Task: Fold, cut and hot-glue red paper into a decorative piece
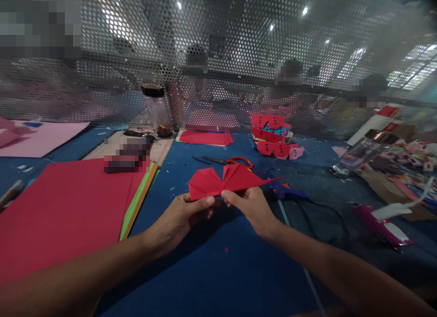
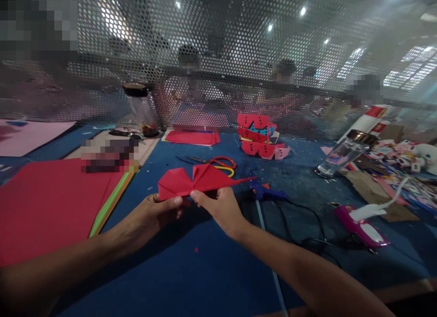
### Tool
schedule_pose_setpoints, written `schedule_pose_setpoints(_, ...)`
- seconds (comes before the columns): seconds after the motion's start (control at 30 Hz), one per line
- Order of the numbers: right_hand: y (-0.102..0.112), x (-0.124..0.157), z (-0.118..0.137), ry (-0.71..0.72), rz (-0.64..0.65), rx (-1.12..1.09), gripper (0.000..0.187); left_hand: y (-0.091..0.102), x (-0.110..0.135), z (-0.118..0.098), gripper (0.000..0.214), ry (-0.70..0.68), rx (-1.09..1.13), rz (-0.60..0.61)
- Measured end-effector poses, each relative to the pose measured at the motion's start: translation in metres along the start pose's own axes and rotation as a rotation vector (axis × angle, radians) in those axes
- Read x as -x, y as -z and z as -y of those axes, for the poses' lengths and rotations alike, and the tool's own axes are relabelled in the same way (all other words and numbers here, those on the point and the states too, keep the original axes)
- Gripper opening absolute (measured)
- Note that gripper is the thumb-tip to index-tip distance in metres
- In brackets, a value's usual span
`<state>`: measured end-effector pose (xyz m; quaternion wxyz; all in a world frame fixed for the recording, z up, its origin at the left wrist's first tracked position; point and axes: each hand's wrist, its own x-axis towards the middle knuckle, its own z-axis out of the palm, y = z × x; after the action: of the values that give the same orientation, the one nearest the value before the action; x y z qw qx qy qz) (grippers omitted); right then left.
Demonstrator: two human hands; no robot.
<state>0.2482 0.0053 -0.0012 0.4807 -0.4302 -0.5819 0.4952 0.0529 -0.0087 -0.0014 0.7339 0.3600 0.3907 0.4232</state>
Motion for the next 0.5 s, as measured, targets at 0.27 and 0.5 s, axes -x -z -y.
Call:
schedule_pose_setpoints(0.27, 0.006, 0.002, 0.002, 0.012, 0.116, 0.076, 0.021, 0.005, -0.004, -0.011, 0.022, -0.068, 0.004, -0.096)
schedule_pose_setpoints(0.5, 0.024, -0.016, 0.003, -0.113, 0.114, -0.09, 0.033, 0.015, -0.012, -0.015, 0.022, -0.104, -0.092, -0.119)
